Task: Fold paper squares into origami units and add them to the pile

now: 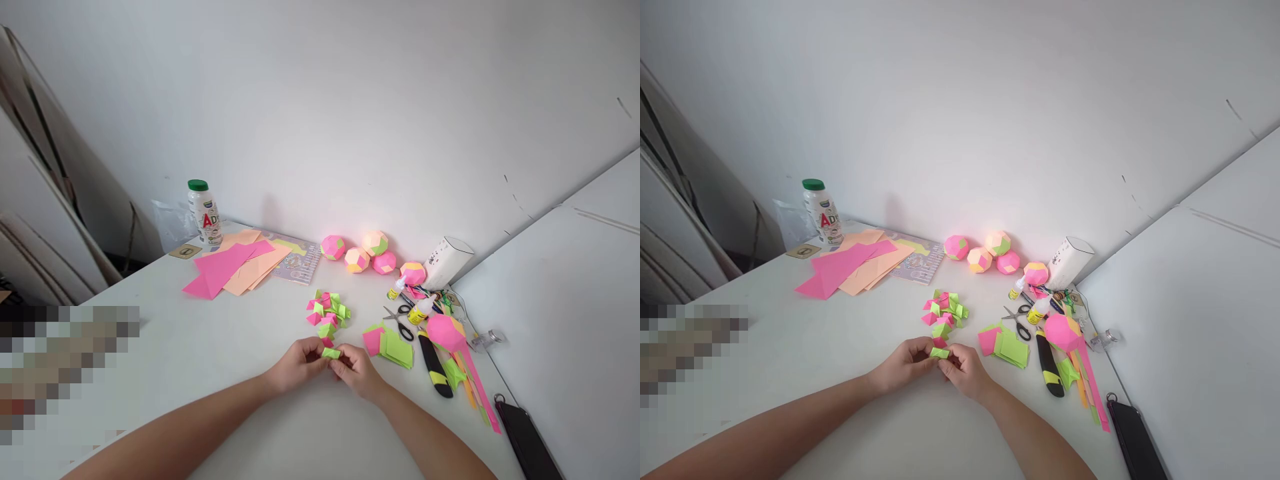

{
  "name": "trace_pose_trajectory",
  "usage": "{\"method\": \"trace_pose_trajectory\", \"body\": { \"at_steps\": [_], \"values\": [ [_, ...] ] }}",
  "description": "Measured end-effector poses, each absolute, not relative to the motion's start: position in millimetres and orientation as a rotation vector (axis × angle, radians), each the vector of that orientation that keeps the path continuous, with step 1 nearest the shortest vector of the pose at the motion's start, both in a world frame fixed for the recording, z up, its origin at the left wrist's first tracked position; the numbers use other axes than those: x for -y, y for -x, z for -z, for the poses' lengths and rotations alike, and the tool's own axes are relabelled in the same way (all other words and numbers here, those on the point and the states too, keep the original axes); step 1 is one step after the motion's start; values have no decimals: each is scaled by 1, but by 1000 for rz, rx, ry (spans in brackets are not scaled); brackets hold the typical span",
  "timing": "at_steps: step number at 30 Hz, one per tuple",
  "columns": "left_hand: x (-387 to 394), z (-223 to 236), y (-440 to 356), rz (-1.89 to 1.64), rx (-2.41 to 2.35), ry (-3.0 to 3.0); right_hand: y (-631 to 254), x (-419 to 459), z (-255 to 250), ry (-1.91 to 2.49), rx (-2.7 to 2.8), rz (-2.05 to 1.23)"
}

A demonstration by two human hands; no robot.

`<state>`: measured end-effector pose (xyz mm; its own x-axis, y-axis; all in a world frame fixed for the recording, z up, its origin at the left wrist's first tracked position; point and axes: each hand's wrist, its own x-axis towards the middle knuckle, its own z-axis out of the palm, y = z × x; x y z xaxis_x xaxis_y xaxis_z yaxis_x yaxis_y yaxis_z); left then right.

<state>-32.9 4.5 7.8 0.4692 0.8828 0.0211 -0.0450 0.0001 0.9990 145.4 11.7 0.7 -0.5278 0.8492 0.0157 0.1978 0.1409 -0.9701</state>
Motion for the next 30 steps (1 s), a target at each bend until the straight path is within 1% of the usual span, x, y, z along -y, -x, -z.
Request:
{"method": "trace_pose_trajectory", "body": {
  "at_steps": [10, 17, 21, 26, 30],
  "values": [
    [-5, -5, 35, -922, -866, -1446, -146, -12, 0, 983, 1698, -1489],
    [-7, -10, 39, -962, -823, -1285, -150, -13, 0, 1006, 1642, -1428],
    [-6, -9, 37, -878, -770, -1383, -147, -12, -1, 997, 1695, -1443],
    [-6, -9, 36, -820, -923, -1431, -146, -12, 3, 1006, 1627, -1412],
    [-6, -10, 36, -820, -948, -1428, -147, -12, 6, 989, 1595, -1398]
  ]
}}
